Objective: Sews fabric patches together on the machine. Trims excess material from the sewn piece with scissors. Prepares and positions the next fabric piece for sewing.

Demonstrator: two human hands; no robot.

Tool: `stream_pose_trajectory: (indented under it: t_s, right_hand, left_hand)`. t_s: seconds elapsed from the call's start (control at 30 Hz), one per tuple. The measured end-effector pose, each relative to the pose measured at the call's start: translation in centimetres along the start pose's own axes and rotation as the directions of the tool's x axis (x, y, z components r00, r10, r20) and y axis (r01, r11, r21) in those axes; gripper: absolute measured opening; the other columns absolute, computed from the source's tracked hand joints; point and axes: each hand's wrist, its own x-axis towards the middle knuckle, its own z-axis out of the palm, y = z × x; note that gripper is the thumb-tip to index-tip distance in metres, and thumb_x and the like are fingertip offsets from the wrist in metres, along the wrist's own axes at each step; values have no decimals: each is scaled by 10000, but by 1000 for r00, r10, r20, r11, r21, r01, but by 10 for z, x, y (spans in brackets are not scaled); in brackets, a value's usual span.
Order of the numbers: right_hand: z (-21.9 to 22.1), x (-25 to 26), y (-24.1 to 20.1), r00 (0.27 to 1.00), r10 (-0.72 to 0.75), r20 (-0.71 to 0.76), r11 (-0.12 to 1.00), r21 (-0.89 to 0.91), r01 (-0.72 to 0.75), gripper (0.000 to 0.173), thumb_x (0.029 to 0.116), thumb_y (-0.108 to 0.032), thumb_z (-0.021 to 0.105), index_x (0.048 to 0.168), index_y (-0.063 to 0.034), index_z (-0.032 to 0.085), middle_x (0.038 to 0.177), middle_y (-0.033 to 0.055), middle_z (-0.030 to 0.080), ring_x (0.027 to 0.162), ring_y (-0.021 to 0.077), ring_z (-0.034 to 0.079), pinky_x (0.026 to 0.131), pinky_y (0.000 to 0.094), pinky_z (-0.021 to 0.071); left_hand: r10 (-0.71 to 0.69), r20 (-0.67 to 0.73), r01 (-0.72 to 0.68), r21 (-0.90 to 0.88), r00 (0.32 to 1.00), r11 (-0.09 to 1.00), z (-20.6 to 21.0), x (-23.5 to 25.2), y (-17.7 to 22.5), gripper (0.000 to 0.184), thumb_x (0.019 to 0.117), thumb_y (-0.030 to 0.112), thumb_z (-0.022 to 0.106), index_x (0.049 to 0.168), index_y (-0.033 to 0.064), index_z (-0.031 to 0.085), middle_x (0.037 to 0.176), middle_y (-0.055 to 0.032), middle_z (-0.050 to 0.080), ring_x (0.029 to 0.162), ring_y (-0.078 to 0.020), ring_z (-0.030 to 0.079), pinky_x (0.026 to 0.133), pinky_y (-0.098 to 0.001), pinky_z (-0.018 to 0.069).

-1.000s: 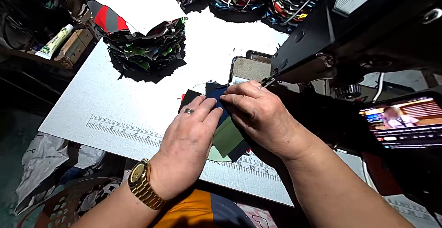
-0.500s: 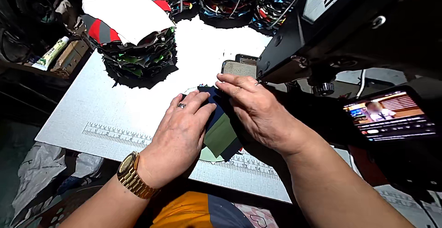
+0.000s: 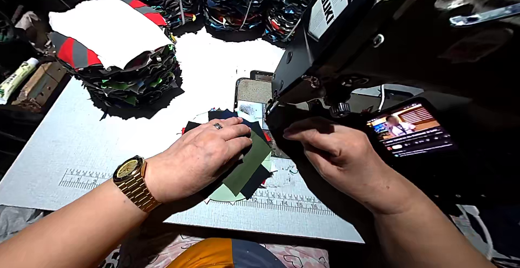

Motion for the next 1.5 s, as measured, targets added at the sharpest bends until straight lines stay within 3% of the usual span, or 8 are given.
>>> stream_pose_trajectory:
  t_s: [0.23, 0.47, 0.87, 0.97, 1.1, 1.17, 1.23, 1.5]
  right_hand:
    - [22, -2, -10, 987, -140, 78, 988, 77, 134, 313, 930, -29, 536, 1166, -19, 742, 1213, 141, 697, 1156, 241, 658, 973, 364, 555]
    - [31, -12, -5, 982, -170, 78, 985, 32, 168, 330, 928, 20, 536, 1186, -14, 739, 1220, 131, 706, 1181, 261, 653, 1033, 384, 532]
    - [26, 11, 17, 988, -57, 140, 989, -125, 74, 338, 1013, -42, 476, 1264, -32, 703, 1275, 128, 681, 1244, 261, 615, 1074, 403, 481]
    - [31, 6, 16, 996, -27, 80, 993, -115, 36, 338, 1010, -40, 485, 1273, -28, 696, 1293, 140, 673, 1250, 270, 611, 1078, 417, 478]
    - [37, 3, 13, 1000, -13, 28, 995, -103, 16, 354, 995, -18, 484, 1280, -28, 693, 1302, 144, 673, 1263, 280, 605, 1090, 418, 470]
    - [37, 3, 12, 1000, -10, 12, 994, -104, 11, 352, 986, -17, 491, 1264, -32, 705, 1287, 139, 681, 1257, 279, 609, 1091, 414, 468]
    - [37, 3, 13, 1000, -8, 0, 994, -107, 8, 348, 985, -17, 493, 1254, -39, 712, 1278, 130, 688, 1249, 273, 615, 1089, 409, 470]
    - [37, 4, 14, 1000, 21, -6, 998, -59, -21, 325, 986, -30, 511, 1230, -43, 726, 1253, 118, 691, 1215, 246, 629, 1046, 379, 501]
  left_hand:
    - [130, 84, -129, -16, 988, 992, 1, 13, -12, 379, 1078, 326, 471, 1271, 96, 703, 1400, -85, 638, 1413, -278, 506, 1181, -436, 411]
    - [125, 108, -122, -33, 986, 992, 12, 13, -15, 450, 1079, 383, 430, 1377, 130, 653, 1476, -53, 587, 1463, -264, 442, 1218, -438, 352]
    - [83, 113, -79, -43, 990, 996, 15, 45, -48, 470, 1077, 406, 426, 1388, 128, 642, 1494, -50, 576, 1472, -270, 433, 1209, -454, 354]
    - [32, 155, -4, -183, 987, 983, -6, 54, -48, 458, 1079, 379, 421, 1421, 150, 620, 1501, -9, 569, 1448, -173, 463, 1193, -412, 390]
    - [-37, -56, 17, -318, 998, 948, -49, 63, -58, 348, 1057, 130, 460, 1331, 40, 655, 1388, -70, 641, 1315, -100, 578, 1133, -301, 465]
    - [-41, -131, 11, -224, 991, 975, -59, 63, -68, 286, 1002, 105, 486, 1147, 35, 723, 1146, -65, 698, 1103, -78, 636, 975, -264, 514]
    - [-37, -106, 19, -160, 994, 987, -56, 62, -69, 240, 959, 112, 538, 1058, 61, 750, 1047, -52, 710, 997, -85, 660, 875, -271, 547]
    - [142, 3, -140, -152, 990, 979, 1, 60, -55, 258, 1007, 226, 596, 1152, 96, 766, 1220, -63, 705, 1221, -201, 622, 1055, -387, 506]
